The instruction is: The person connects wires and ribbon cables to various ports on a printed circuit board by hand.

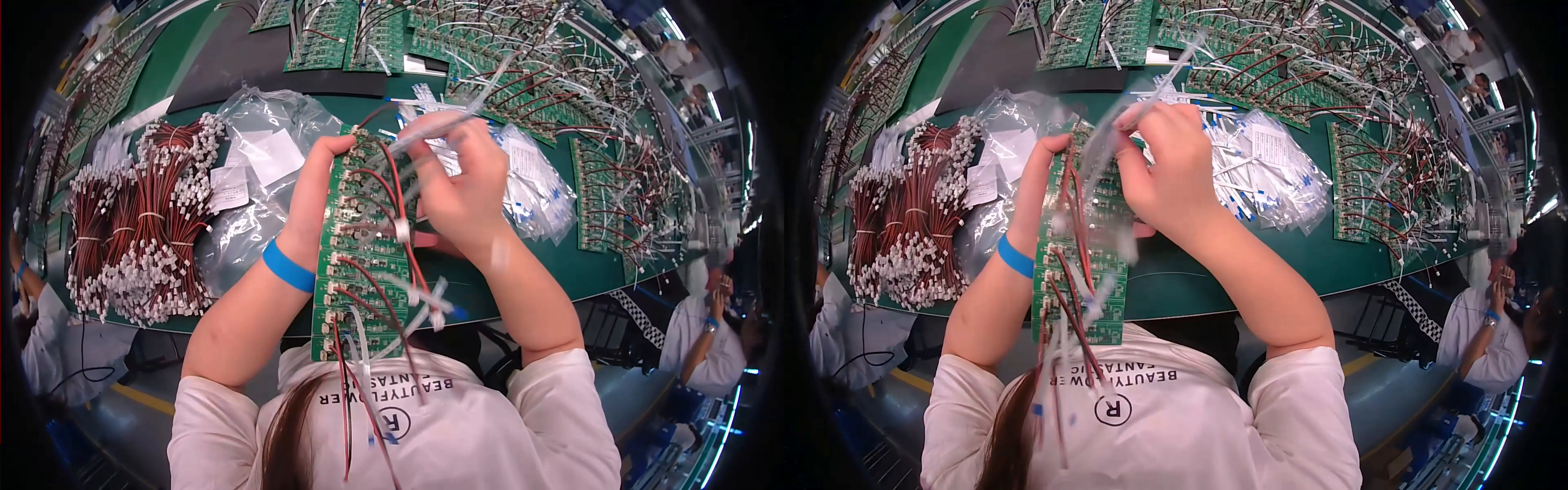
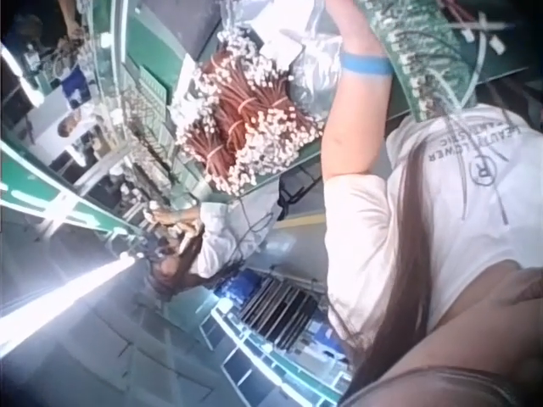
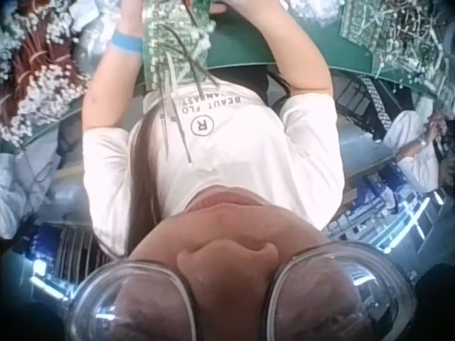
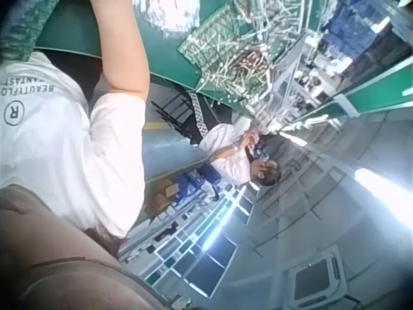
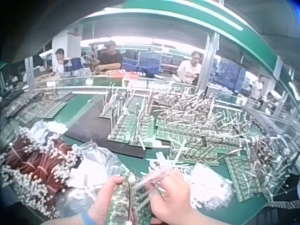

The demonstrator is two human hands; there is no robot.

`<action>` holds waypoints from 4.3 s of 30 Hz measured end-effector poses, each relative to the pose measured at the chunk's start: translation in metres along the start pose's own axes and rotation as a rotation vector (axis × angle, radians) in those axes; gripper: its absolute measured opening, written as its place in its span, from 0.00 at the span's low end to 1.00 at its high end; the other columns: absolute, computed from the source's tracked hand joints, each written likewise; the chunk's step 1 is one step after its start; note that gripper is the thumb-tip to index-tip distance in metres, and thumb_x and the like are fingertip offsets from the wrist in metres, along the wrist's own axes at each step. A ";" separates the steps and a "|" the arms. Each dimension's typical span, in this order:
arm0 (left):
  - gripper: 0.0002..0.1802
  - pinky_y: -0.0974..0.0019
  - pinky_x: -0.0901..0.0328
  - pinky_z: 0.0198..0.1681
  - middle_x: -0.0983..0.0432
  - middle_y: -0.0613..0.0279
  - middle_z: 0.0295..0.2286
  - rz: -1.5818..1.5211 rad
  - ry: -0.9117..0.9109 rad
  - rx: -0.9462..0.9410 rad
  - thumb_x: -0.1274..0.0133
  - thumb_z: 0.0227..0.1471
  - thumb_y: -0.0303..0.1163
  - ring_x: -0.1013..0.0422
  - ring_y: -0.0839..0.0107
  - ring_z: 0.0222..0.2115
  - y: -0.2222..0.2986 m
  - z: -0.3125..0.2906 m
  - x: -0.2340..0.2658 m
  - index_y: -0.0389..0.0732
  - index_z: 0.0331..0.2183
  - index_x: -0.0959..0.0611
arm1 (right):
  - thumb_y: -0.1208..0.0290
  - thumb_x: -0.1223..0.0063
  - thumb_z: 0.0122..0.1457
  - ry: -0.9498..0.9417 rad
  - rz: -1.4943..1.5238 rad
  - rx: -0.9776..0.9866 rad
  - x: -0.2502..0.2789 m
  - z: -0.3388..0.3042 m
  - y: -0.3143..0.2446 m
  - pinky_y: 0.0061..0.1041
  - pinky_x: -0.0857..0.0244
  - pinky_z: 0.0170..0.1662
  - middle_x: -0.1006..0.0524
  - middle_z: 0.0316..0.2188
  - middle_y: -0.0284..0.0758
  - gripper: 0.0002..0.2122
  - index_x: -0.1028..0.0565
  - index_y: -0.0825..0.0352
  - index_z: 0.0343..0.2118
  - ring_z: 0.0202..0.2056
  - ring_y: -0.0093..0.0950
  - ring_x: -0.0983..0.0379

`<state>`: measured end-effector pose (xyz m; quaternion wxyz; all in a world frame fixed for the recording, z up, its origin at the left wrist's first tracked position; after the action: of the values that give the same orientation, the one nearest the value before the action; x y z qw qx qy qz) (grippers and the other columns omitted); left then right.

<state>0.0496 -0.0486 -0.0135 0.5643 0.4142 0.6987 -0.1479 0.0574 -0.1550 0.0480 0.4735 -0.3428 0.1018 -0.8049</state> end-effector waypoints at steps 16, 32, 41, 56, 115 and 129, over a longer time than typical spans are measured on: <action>0.59 0.66 0.36 0.28 0.56 0.36 0.57 0.421 -0.432 -0.268 0.51 0.36 0.69 0.33 0.67 0.27 0.018 -0.023 -0.031 0.30 0.56 0.42 | 0.73 0.49 0.53 -0.958 0.516 -0.273 0.014 -0.002 0.009 0.25 0.43 0.30 0.33 0.20 0.35 0.08 0.32 0.71 0.23 0.25 0.28 0.36; 0.57 0.68 0.31 0.21 0.31 0.32 0.33 0.443 -0.358 -0.107 0.38 0.30 0.58 0.29 0.59 0.24 0.017 -0.026 -0.027 0.23 0.51 0.39 | 0.70 0.48 0.56 -0.430 1.010 -0.812 0.011 -0.001 0.023 0.19 0.29 0.36 0.23 0.34 0.39 0.11 0.25 0.73 0.38 0.33 0.23 0.25; 0.49 0.60 0.34 0.38 0.34 0.29 0.41 0.354 -0.655 -0.043 0.51 0.37 0.57 0.30 0.51 0.35 0.003 -0.026 -0.027 0.22 0.50 0.35 | 0.72 0.48 0.56 -0.451 1.161 -0.851 0.008 -0.004 0.022 0.20 0.29 0.35 0.23 0.33 0.40 0.09 0.25 0.72 0.36 0.33 0.26 0.25; 0.34 0.70 0.30 0.26 0.25 0.58 0.29 0.391 0.007 -0.315 0.63 0.54 0.55 0.27 0.71 0.24 0.022 -0.012 -0.017 0.39 0.53 0.34 | 0.84 0.44 0.49 -0.175 0.166 -0.254 0.012 0.004 -0.013 0.12 0.38 0.24 0.26 0.25 0.32 0.06 0.23 0.72 0.31 0.23 0.16 0.31; 0.42 0.70 0.42 0.50 0.31 0.52 0.44 0.675 0.092 -0.226 0.68 0.55 0.61 0.34 0.69 0.46 -0.001 -0.017 -0.019 0.33 0.55 0.40 | 0.85 0.45 0.44 -0.240 0.047 -0.023 -0.001 -0.004 -0.022 0.18 0.38 0.24 0.28 0.21 0.35 0.06 0.27 0.70 0.26 0.21 0.24 0.32; 0.40 0.75 0.36 0.35 0.29 0.59 0.38 0.613 0.094 -0.192 0.68 0.54 0.63 0.31 0.77 0.35 0.002 -0.011 -0.004 0.38 0.54 0.37 | 0.80 0.38 0.43 -0.239 0.098 -0.049 -0.002 -0.001 -0.007 0.18 0.40 0.24 0.28 0.21 0.33 0.08 0.24 0.69 0.28 0.20 0.21 0.33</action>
<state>0.0443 -0.0414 -0.0059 0.5863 0.5566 0.5774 0.1145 0.0527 -0.1499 0.0492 0.5124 -0.4425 0.0808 -0.7315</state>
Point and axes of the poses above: each hand's wrist, its own z-axis towards the middle knuckle, its own x-axis out of the back of the hand, y = z × x, the point moved 6 cm from there along z, towards the middle knuckle
